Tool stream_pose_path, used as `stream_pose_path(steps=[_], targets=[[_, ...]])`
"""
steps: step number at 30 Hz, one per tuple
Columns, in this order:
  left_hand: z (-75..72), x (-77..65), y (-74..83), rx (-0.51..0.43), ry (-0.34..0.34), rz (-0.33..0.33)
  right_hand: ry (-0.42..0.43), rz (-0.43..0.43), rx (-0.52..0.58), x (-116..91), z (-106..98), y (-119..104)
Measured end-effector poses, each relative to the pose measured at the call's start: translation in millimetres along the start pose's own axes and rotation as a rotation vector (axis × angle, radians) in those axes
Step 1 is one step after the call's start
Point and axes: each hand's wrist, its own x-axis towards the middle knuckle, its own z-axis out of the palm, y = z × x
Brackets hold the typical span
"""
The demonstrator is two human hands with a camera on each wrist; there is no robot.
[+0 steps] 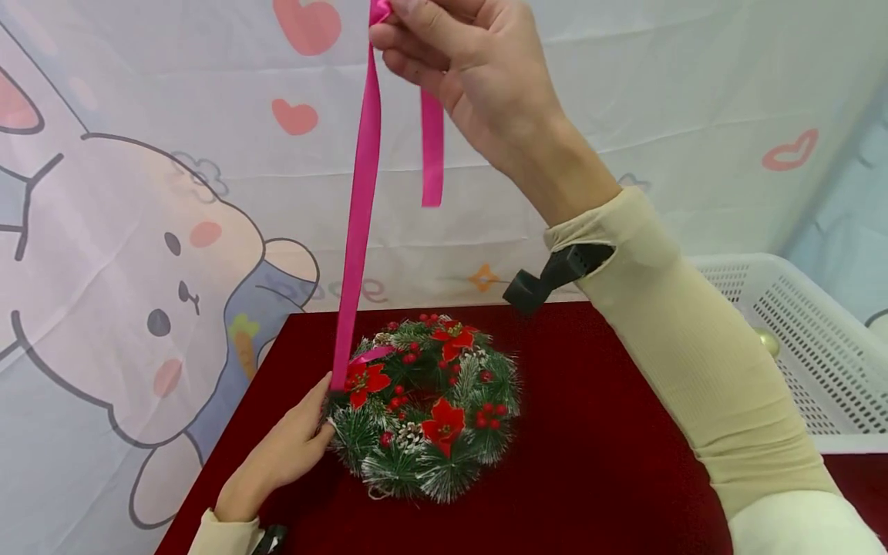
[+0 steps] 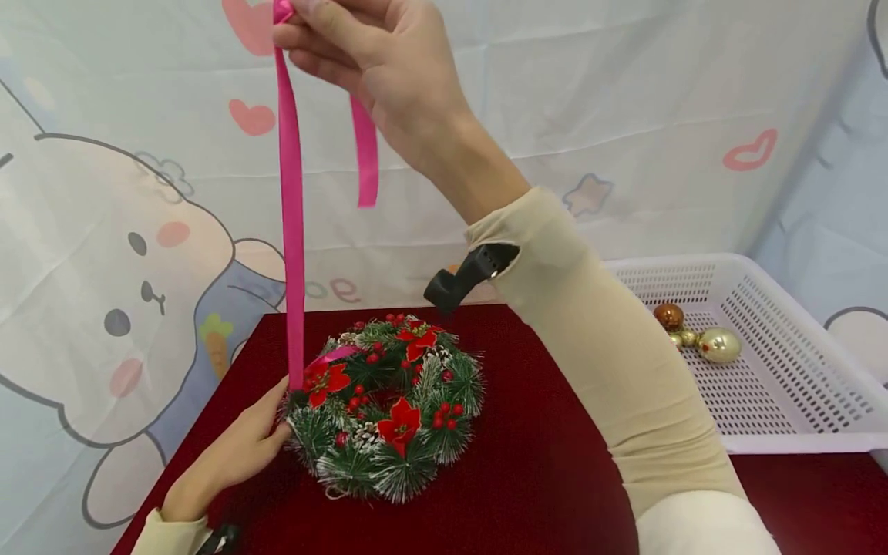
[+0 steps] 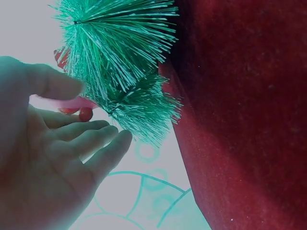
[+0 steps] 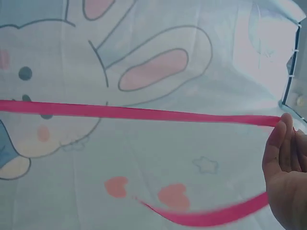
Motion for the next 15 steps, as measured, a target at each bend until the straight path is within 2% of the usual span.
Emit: stream_pose_path(steps=[4, 8, 11, 15], targets=[[1.0, 0.8, 0.4, -0.056, -0.039, -0.054, 0.056, -0.020, 0.016, 8, -4, -8], [2.4, 1.3, 2.3, -0.045, -0.041, -0.106, 0.029, -0.010, 0.013, 11, 2, -5], [2.8, 0.4, 3.8, -0.014, -0.016, -0.123, -0.076, -0.004, -0.031, 10, 15, 2], [2.8, -1.0, 4.3, 0.029, 0.023, -0.118, -0.240, 0.044, -0.108, 3, 46, 14]])
